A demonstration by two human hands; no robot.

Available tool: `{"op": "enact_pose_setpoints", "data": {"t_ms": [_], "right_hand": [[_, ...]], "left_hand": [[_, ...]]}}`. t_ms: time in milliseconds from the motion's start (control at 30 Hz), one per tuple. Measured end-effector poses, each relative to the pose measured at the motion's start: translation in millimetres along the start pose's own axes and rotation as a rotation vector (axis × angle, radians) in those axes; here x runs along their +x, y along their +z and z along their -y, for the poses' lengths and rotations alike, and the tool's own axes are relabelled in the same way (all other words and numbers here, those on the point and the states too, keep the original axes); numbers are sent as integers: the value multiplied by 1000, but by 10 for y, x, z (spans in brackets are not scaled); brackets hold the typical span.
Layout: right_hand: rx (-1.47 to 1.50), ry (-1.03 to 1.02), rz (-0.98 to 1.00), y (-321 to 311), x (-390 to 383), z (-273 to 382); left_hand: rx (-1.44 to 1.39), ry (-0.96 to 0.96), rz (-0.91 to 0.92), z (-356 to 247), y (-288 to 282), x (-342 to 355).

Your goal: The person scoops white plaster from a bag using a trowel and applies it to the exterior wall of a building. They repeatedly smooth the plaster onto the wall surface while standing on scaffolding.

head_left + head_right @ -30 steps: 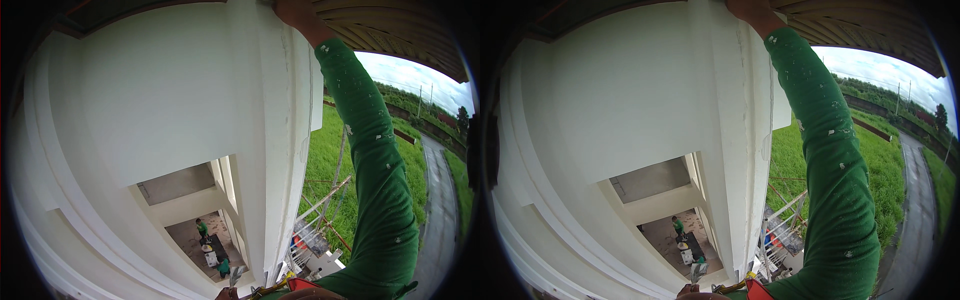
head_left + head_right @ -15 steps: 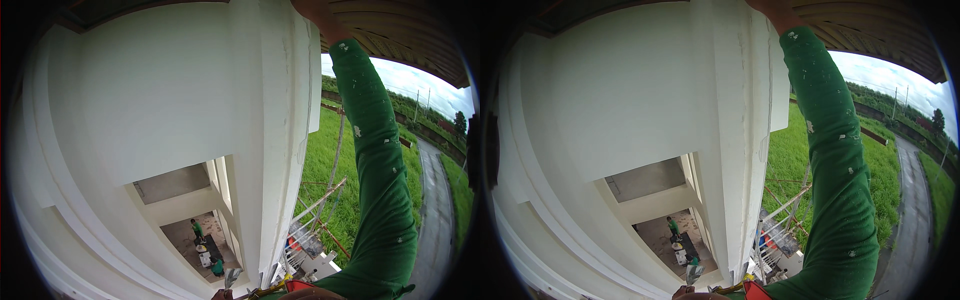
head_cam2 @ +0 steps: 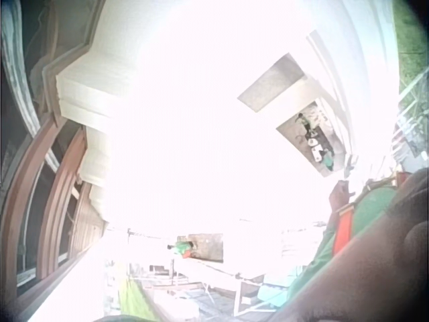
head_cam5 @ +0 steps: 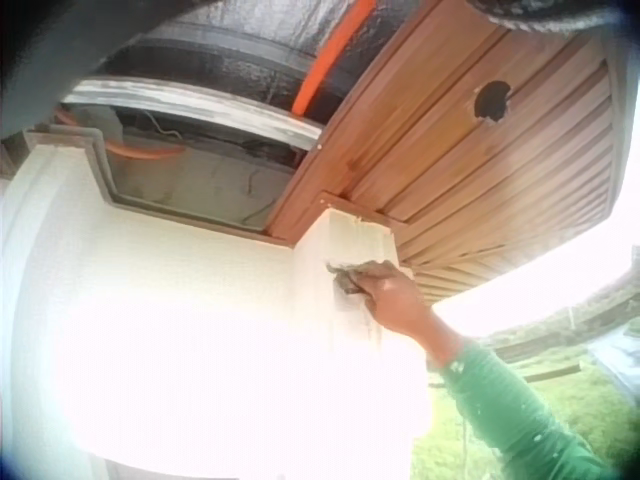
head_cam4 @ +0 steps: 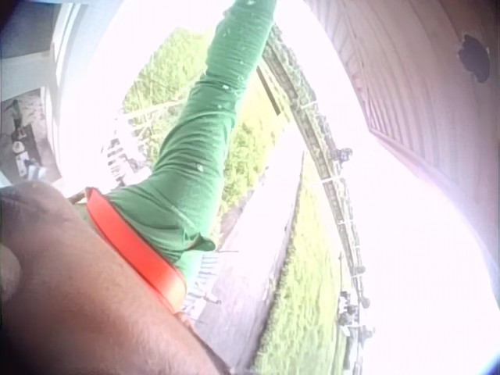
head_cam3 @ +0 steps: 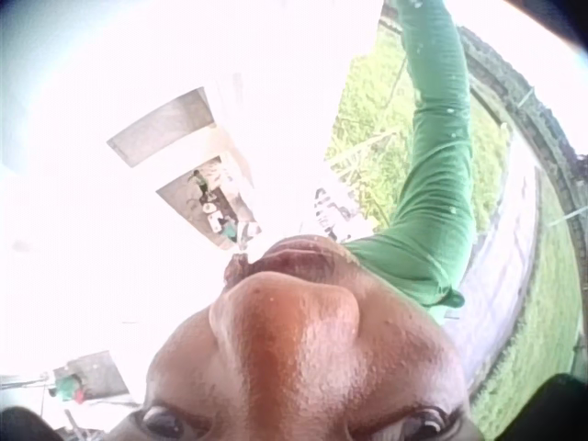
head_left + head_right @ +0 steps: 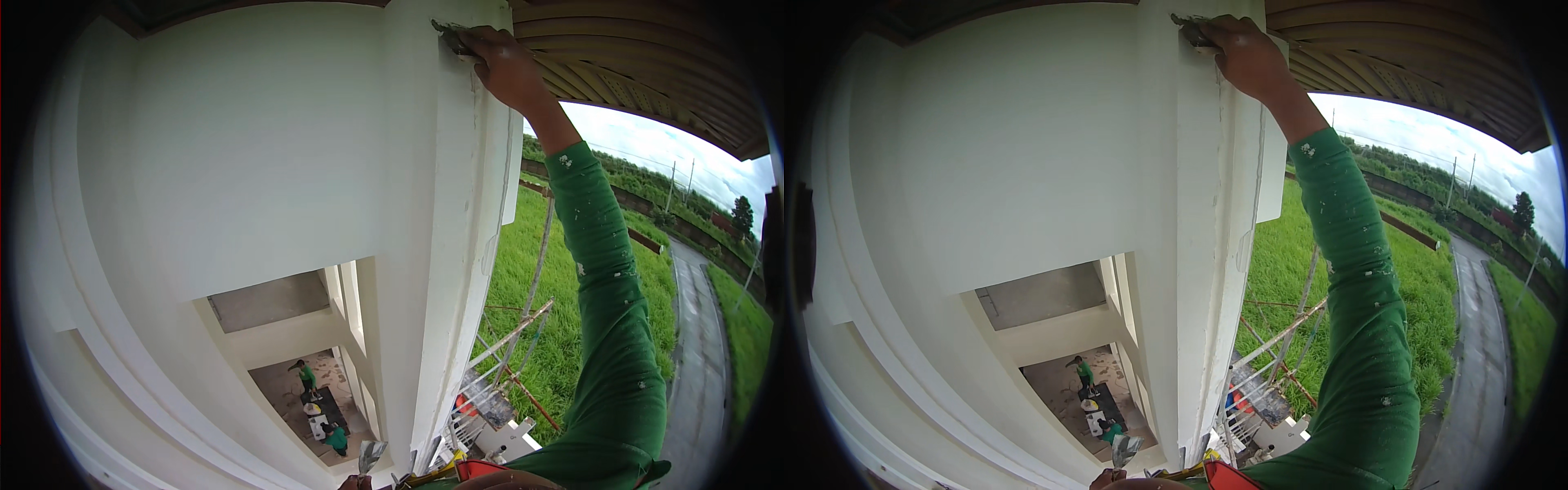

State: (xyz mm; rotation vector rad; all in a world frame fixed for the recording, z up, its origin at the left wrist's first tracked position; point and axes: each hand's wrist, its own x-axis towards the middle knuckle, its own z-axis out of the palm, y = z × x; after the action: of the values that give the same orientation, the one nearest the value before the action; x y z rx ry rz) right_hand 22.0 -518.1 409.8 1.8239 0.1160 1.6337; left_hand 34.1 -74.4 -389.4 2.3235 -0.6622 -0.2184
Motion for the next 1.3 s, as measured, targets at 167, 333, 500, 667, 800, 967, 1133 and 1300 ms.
{"op": "enact_pose_setpoints", "data": {"t_ms": [167,333,500,667,800,967,1133,1300], "right_hand": [[-139,1,-54,-96,242,-475],[-80,-20,-184,-192,801,-312],[78,46,-81,-233,439,124],[49,52,34,-50,-325,291],[70,66,80,-82,-814,532],[68,125,125,-118,-1399,982],[156,193,199,-229,-2038,1453],[228,239,284,-296,-2655,1950]], "left_hand": [[52,97,2,-284,-308,12],[-88,-58,20,-728,-622,62],[-74,-165,59,-908,-700,16],[-105,-89,76,-671,-635,-101],[-67,-14,-74,-570,-571,-110],[37,86,-151,-713,-668,-18],[-2,69,-54,-798,-688,13],[32,54,-52,-762,-729,-49]]}}
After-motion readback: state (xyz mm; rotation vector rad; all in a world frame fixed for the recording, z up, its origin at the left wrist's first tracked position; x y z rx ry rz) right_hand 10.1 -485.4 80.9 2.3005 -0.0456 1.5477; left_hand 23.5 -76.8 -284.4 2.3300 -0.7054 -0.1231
